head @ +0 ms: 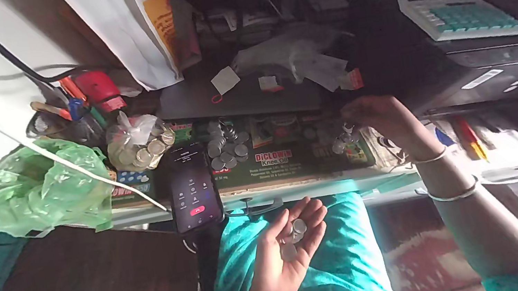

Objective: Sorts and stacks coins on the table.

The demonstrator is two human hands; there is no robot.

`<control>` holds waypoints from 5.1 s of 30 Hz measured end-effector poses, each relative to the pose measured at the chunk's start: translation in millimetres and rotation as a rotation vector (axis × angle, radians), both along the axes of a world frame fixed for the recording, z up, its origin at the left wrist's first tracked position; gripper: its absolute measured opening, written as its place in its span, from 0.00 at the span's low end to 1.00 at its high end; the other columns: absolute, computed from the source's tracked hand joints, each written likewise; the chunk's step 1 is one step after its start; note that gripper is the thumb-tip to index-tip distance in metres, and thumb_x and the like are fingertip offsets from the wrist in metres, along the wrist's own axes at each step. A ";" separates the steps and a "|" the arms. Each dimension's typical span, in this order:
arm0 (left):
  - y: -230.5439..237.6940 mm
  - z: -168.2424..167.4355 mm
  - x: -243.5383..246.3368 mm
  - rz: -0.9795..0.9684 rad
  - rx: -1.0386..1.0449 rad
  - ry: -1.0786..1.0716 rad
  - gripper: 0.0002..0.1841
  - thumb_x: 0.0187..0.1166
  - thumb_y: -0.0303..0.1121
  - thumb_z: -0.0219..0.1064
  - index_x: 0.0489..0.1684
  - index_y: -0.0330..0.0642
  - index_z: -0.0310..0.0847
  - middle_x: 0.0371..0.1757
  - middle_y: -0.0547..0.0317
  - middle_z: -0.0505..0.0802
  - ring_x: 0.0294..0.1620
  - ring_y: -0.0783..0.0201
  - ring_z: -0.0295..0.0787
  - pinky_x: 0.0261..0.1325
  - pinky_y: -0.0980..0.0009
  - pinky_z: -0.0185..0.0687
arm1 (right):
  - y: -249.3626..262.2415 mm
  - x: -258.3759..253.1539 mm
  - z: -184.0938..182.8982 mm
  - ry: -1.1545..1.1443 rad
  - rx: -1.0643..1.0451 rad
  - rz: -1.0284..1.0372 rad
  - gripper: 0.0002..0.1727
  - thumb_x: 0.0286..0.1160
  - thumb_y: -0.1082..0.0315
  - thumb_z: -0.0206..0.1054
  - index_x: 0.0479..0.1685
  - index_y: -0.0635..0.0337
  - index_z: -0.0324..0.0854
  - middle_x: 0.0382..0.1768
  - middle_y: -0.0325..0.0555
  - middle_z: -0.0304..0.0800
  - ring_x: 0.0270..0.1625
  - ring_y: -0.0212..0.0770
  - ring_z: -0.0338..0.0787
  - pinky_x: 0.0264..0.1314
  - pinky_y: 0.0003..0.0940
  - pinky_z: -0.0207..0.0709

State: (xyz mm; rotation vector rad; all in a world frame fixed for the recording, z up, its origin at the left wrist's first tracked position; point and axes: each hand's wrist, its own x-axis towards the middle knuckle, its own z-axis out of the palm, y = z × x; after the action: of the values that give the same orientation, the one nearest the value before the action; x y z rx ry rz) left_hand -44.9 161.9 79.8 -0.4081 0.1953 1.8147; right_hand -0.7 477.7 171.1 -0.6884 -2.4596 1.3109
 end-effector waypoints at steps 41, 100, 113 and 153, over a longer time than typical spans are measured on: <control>2.8 -12.2 5.7 0.003 0.124 0.031 0.26 0.92 0.39 0.40 0.76 0.34 0.74 0.64 0.41 0.89 0.60 0.52 0.91 0.64 0.61 0.86 | -157.7 35.7 -44.5 0.228 0.896 0.866 0.14 0.83 0.76 0.58 0.58 0.67 0.86 0.46 0.52 0.94 0.49 0.47 0.93 0.55 0.34 0.86; 5.0 2.1 3.4 0.013 -0.113 -0.052 0.27 0.95 0.37 0.37 0.61 0.27 0.83 0.60 0.36 0.93 0.63 0.45 0.92 0.66 0.59 0.89 | -3.7 -1.5 -5.2 0.118 -0.466 -0.098 0.04 0.82 0.70 0.67 0.46 0.60 0.86 0.31 0.37 0.87 0.21 0.23 0.72 0.22 0.17 0.66; 4.7 0.2 2.9 0.012 -0.102 -0.056 0.27 0.95 0.37 0.37 0.62 0.27 0.83 0.60 0.36 0.92 0.64 0.45 0.92 0.67 0.59 0.88 | 4.3 2.5 4.5 -0.054 -0.297 -0.012 0.15 0.91 0.67 0.56 0.62 0.58 0.86 0.33 0.37 0.85 0.27 0.26 0.80 0.33 0.21 0.78; 3.4 0.4 4.4 0.013 -0.091 -0.045 0.28 0.95 0.37 0.36 0.62 0.27 0.83 0.61 0.35 0.92 0.64 0.45 0.92 0.67 0.59 0.88 | 5.2 4.4 6.4 -0.020 -0.177 0.078 0.13 0.81 0.69 0.68 0.61 0.62 0.85 0.41 0.43 0.93 0.35 0.31 0.88 0.40 0.28 0.85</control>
State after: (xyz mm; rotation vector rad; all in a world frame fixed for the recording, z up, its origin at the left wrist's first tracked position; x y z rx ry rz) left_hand -40.5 165.3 80.2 -0.5154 0.2453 1.8119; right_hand 3.7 483.0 177.5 -0.6542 -2.4283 1.5737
